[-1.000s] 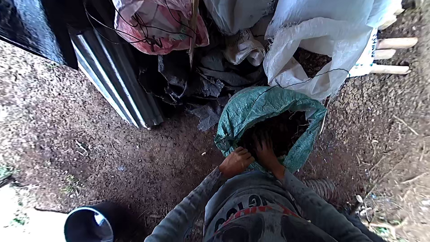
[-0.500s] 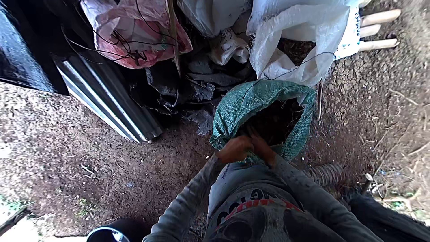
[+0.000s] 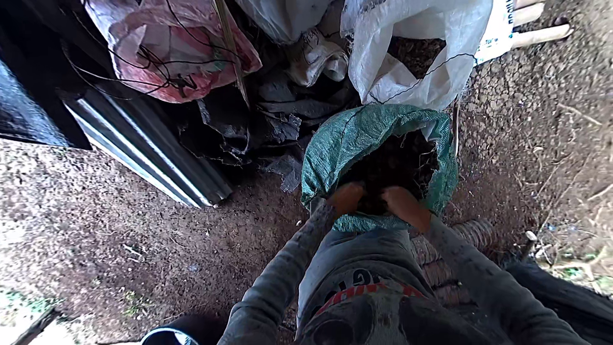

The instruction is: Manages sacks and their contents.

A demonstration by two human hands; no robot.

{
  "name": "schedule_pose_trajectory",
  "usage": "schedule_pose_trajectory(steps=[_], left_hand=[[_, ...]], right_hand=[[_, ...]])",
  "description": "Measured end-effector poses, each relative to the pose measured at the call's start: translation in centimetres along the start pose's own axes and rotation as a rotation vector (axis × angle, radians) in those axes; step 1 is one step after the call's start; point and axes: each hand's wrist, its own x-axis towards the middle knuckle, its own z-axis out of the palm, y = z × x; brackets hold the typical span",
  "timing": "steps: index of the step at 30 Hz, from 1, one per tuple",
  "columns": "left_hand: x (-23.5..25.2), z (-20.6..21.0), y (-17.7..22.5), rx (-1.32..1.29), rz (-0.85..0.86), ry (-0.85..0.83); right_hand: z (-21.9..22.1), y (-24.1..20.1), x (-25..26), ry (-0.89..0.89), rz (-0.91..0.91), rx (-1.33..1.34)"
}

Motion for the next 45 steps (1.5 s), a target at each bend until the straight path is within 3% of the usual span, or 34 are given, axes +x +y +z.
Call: schedule_pose_trajectory(steps=[3, 7, 9, 11, 12, 15, 17, 19, 22, 24, 27, 31, 33, 36, 39, 41, 43, 44, 45], left_hand=[[0.4, 0.6, 0.7, 0.006, -0.09, -0.038], [1.0, -0.9, 1.3, 0.095, -0.085, -0.036], [-0.2, -1.5, 1.7, 0.069, -0.01, 0.141], [-0.9, -1.2, 1.8, 0.152, 0.066, 0.532], [-0.8, -1.1, 1.7, 0.242, 0.07, 0.697], [-0.3, -1.7, 1.3, 0.603, 0.127, 0.99], [-0.2, -3.2, 1.3, 0.722, 0.169, 1.151], [-0.2, -4.6, 1.6, 0.565, -0.015, 1.104], [0.4, -6.6, 0.7, 0.203, -0.318, 0.7], [1.0, -5.2, 0.1, 0.127, -0.225, 0.447], [2.9, -4.6, -0.1, 0.156, -0.123, 0.265], [6.7, -6.1, -0.7, 0.115, -0.144, 0.035], [6.6, -6.8, -1.7, -0.1, -0.129, 0.122], [4.5, -7.5, -2.4, -0.348, -0.217, 0.338], [1.3, -6.5, 0.4, -0.233, -0.277, 0.617], [0.0, -4.8, 2.0, 0.07, -0.183, 0.878], [-1.0, -3.1, 3.0, 0.27, 0.052, 1.09], [-1.3, -2.4, 3.7, 0.235, 0.118, 1.05], [-1.5, -1.8, 4.5, 0.134, 0.106, 0.888]], right_hand=[[-0.5, -0.5, -0.3, -0.095, 0.086, -0.023], [-4.3, -0.2, -2.7, 0.022, -0.074, 0.069], [-6.4, 0.1, -5.9, -0.126, -0.063, 0.079], [-6.6, 0.2, -7.9, -0.201, -0.057, -0.008], [-5.8, 0.4, -8.3, -0.089, -0.11, -0.084], [-2.5, 2.8, -5.5, 0.535, -0.427, -0.34], [-1.6, 4.1, -1.8, 0.676, -0.525, -0.37], [-0.4, 5.2, 1.7, 0.675, -0.536, -0.351], [0.8, 6.2, 5.0, 0.558, -0.458, -0.286], [2.0, 7.4, 6.0, 0.561, -0.444, -0.282], [1.7, 7.4, 6.4, 0.482, -0.361, -0.266], [0.3, 6.2, 5.5, 0.352, -0.179, -0.216], [-0.3, 6.0, 5.3, 0.376, -0.211, -0.176], [-0.7, 6.4, 5.7, 0.608, -0.446, -0.206], [-2.0, 6.3, 4.2, 0.704, -0.605, -0.179], [-3.6, 6.1, 1.2, 0.646, -0.682, -0.129], [-4.7, 6.1, -2.4, 0.512, -0.694, -0.066], [-5.0, 6.2, -4.1, 0.44, -0.673, -0.027], [-5.4, 6.2, -5.5, 0.345, -0.615, 0.032]])
